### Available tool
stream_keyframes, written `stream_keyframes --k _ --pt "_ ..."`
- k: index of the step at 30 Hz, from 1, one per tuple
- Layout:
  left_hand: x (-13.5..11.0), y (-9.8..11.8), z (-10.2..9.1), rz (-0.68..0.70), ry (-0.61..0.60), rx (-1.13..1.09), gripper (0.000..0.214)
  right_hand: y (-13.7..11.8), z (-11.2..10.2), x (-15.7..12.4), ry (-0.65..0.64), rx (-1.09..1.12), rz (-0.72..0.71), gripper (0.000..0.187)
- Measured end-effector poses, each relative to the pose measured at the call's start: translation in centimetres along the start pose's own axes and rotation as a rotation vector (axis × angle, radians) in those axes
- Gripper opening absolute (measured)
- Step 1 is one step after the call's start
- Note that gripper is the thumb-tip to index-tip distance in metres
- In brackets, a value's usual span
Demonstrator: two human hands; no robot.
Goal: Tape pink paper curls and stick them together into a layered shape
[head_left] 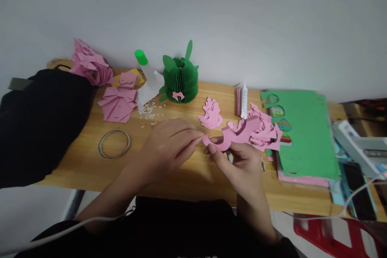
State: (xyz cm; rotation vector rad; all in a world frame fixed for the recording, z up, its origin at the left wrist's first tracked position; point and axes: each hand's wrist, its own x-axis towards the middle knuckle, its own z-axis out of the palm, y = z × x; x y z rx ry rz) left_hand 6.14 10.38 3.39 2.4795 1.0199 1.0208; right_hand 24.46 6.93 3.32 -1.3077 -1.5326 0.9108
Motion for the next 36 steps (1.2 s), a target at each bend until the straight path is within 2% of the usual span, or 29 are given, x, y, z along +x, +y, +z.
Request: stream_keyframes --k 4,7,11,15,17,20,23,26,28,31,34,36 --pt "0.0 0.3 0.1 -0.005 0.023 0.007 0.011 0.0 0.2 0.1 0.008 0.036 0.027 0.014" --pt "-0.2 -0.4 0.0 -0.069 0.025 -0.004 0.009 0.5 0.3 0.3 -0.002 0.085 0.084 0.017" --pt "-1.9 -3.9 -0.8 -0.26 0.02 0.079 0.016 1.4 0.3 0.6 -0.013 0.142 0.182 0.018" --pt "-4.4 -8.5 -1.9 -0.585 0.024 0.142 0.017 2.0 0.5 0.7 -0.013 0.184 0.222 0.018" --pt "-5.1 -10.1 -2.3 -0.624 0.039 0.156 0.018 2.3 0.7 0.8 -0.021 0.208 0.237 0.018" --pt "-5.3 -11.0 -2.8 -0.63 0.068 0.164 0.018 2.6 1.1 0.9 -0.03 0.234 0.265 0.017" --pt "-4.6 -10.5 -2.9 -0.647 0.113 0.154 0.019 2.8 1.3 1.0 -0.063 0.294 0.317 0.019" --pt "-3.5 -8.7 -2.4 -0.679 0.128 0.064 0.029 2.8 1.5 1.3 -0.165 0.441 0.362 0.021" --pt "-2.5 -6.8 -1.8 -0.653 0.056 -0.064 0.034 2.5 1.6 1.5 -0.212 0.512 0.369 0.021" --pt "-1.1 -3.6 -0.8 -0.517 -0.173 -0.422 0.037 2.1 1.7 1.6 -0.225 0.527 0.357 0.02" --pt "-0.1 -1.5 -0.2 -0.524 -0.254 -0.594 0.037 1.9 1.6 1.5 -0.227 0.523 0.337 0.017" --pt "0.0 -1.1 0.2 -0.544 -0.276 -0.62 0.038 2.0 1.5 1.4 -0.225 0.528 0.33 0.015"
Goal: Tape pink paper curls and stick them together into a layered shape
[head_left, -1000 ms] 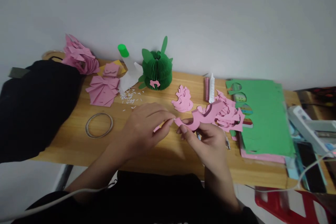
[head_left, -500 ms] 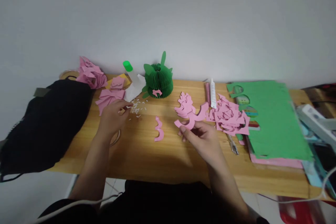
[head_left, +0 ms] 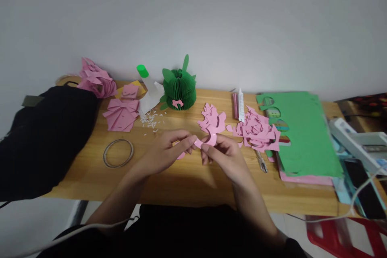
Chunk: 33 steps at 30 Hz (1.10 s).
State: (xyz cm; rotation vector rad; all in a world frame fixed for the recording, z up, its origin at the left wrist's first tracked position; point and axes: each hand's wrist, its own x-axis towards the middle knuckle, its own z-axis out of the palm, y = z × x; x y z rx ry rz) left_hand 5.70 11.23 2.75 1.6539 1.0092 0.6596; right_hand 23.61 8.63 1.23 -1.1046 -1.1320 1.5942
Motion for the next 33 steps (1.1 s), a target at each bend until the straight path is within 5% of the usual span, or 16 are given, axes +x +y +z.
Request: stream_keyframes --k 10,16,22,27,33 --pt "0.5 -2.5 1.7 -0.02 0.083 -0.227 0.018 0.1 -0.2 -1.0 -0.184 -0.171 0.04 0.01" --pt "-0.5 -4.0 2.5 -0.059 0.105 0.059 0.023 2.6 -1.1 -2.1 -0.076 -0.156 0.142 0.023" --pt "-2.6 -7.6 0.5 -0.103 0.313 0.316 0.017 5.8 -1.9 -2.9 0.015 -0.19 0.273 0.034" --pt "-4.7 -9.4 -0.2 0.041 0.107 0.594 0.014 6.5 -1.4 -2.4 -0.01 -0.246 0.285 0.03" --pt "-5.5 -10.0 1.3 0.077 0.177 0.581 0.007 6.4 -0.9 -2.5 0.079 -0.459 0.253 0.025"
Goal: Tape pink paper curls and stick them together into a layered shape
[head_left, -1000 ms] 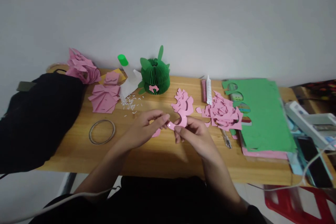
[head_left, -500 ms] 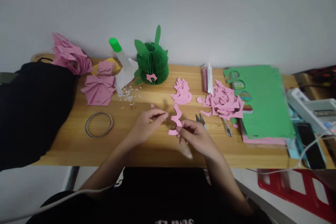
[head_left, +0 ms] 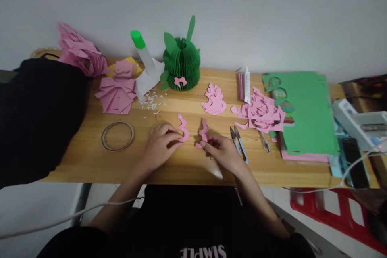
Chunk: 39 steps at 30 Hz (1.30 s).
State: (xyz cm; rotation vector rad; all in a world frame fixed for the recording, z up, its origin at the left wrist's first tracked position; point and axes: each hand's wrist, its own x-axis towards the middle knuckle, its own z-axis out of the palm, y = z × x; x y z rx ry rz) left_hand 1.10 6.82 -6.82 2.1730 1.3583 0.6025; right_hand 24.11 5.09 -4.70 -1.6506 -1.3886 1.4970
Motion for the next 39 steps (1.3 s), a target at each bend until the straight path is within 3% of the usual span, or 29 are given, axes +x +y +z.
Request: stream_keyframes --k 4,6,9,11,14,19,24,28,32,39 --pt "-0.3 1.0 -0.7 0.052 0.029 -0.088 0.007 -1.1 -0.3 -1.1 0.313 -0.288 -0.047 0.035" --pt "-0.4 1.9 -1.3 0.095 0.038 -0.141 0.007 -1.9 -0.2 -1.5 0.27 -0.183 -0.076 0.04" --pt "-0.5 3.4 -1.8 0.164 0.048 -0.212 0.006 -2.7 0.5 -1.8 0.037 0.133 -0.097 0.045" --pt "-0.4 4.2 -1.6 0.203 0.033 -0.258 0.006 -2.9 0.8 -1.8 -0.038 0.274 -0.068 0.043" --pt "0.0 4.5 -0.7 0.199 0.009 -0.275 0.011 -2.6 0.7 -1.7 -0.007 0.349 -0.018 0.038" --pt "1.1 3.4 1.2 0.096 -0.053 -0.082 0.03 -0.9 -0.8 -1.4 0.135 0.381 -0.018 0.036" --pt "2.1 3.0 2.3 0.082 -0.107 -0.088 0.015 0.3 -1.7 -0.9 0.186 0.448 0.002 0.037" --pt "2.4 3.4 2.1 0.065 -0.139 -0.198 0.002 0.3 -1.8 -0.6 0.192 0.5 0.011 0.036" --pt "2.3 3.7 1.6 0.015 -0.168 -0.345 0.008 -0.1 -1.9 -0.4 0.183 0.549 0.011 0.032" --pt "2.5 4.5 0.7 -0.24 -0.153 -0.76 0.012 -1.8 -2.3 -1.2 0.131 0.654 -0.073 0.021"
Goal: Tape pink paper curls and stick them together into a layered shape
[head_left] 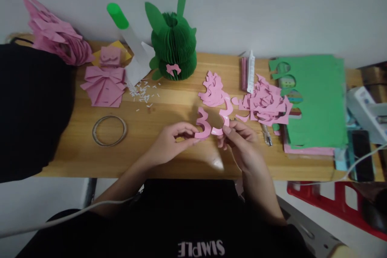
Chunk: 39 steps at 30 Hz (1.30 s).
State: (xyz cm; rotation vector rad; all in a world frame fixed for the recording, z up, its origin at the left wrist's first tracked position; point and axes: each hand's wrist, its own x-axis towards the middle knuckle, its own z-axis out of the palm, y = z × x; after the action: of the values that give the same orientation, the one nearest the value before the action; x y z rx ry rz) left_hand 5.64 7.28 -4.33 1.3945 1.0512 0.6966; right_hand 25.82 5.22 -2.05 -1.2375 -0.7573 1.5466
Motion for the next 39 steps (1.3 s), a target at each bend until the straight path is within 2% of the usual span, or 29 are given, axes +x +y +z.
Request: stream_keyframes --k 5,9,14,23,34,39 --pt "-0.2 2.0 -0.1 0.088 0.044 0.019 0.01 -1.9 0.9 -1.0 -0.043 -0.136 -0.116 0.008" --pt "-0.4 3.7 -0.2 0.241 0.058 0.047 0.016 -3.2 1.6 -1.4 -0.064 -0.235 -0.159 0.008" --pt "-0.6 4.9 0.0 0.309 0.059 0.038 0.02 -3.7 1.9 -1.7 -0.062 -0.283 -0.188 0.009" --pt "-1.1 5.7 0.1 0.33 0.057 0.048 0.016 -3.7 1.6 -2.3 -0.058 -0.221 -0.127 0.011" --pt "-1.6 6.1 0.4 0.343 0.072 0.088 0.012 -3.8 2.1 -2.7 -0.003 -0.368 -0.23 0.017" --pt "-1.8 6.2 0.4 0.323 0.076 0.113 0.012 -4.0 2.1 -2.9 0.009 -0.376 -0.231 0.015"
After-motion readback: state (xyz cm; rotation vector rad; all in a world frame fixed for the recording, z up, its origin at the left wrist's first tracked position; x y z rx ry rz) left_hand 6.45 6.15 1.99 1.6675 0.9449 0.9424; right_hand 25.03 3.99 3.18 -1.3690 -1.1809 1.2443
